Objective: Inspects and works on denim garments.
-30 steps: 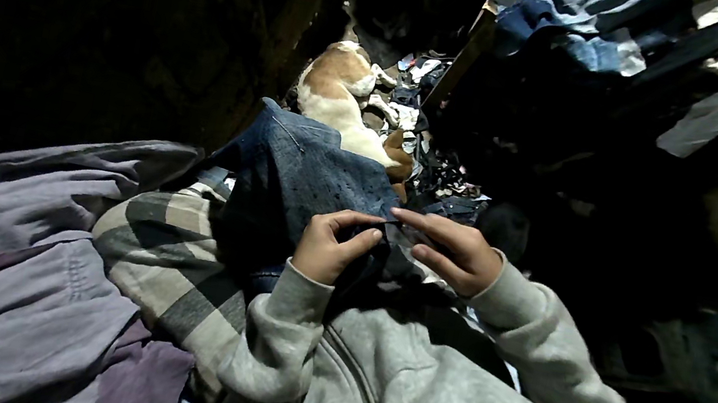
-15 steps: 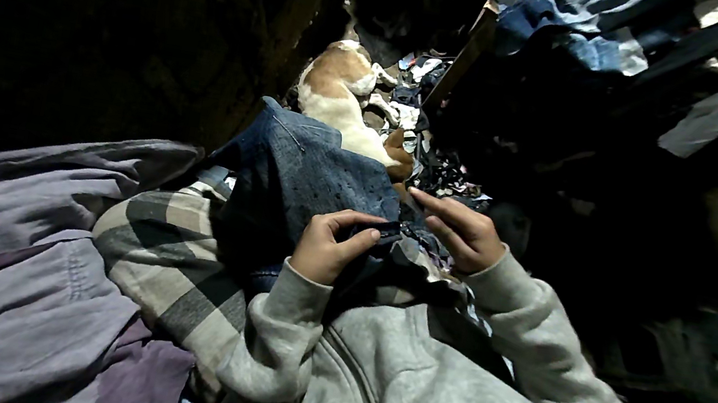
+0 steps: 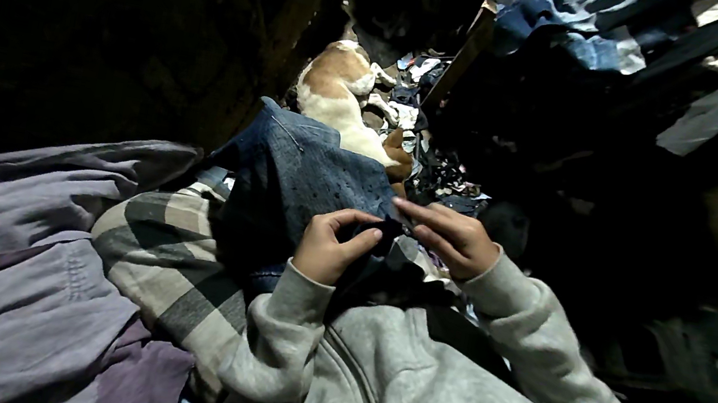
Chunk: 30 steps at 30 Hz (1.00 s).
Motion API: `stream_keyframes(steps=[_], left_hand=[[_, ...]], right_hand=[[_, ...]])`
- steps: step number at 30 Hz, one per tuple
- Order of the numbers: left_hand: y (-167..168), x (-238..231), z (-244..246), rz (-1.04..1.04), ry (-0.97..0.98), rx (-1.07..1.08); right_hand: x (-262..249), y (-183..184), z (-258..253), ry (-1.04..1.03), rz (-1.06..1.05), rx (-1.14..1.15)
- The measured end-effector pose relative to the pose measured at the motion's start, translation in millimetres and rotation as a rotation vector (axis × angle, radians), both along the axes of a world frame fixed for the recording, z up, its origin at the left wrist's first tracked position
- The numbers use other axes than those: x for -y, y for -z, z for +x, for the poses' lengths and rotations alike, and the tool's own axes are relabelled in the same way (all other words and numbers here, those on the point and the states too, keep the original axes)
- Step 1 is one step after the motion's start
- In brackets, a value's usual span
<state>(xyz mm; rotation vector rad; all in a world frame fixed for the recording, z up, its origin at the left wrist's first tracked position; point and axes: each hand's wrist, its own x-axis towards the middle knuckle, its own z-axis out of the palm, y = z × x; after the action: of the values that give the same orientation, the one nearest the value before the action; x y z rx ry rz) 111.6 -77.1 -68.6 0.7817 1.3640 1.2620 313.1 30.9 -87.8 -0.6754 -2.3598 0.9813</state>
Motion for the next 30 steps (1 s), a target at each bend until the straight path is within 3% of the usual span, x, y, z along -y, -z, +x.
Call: stream_keyframes(steps=[5,14,24,30], left_hand=[[5.4,1.4,3.8,0.043,-0.034,-0.092],[23.8,0.6,26.2,0.376,-0.341,-0.703],[29.3,-2.8,28.3,0.466,-0.415,-0.910],[27.3,-1.1,27.5,0.413,-0.383,-0.874]], right_hand=[[-9.5,-4.6,5.3,0.067,-0.026,0.004],[7.0,-26.4,-1.7,-0.181,-0.089,0.170],[14.2,-22.7,-4.6,-0.094,-0.006,0.155],[6.5,-10.5,1.4,0.073,0.046,0.113]])
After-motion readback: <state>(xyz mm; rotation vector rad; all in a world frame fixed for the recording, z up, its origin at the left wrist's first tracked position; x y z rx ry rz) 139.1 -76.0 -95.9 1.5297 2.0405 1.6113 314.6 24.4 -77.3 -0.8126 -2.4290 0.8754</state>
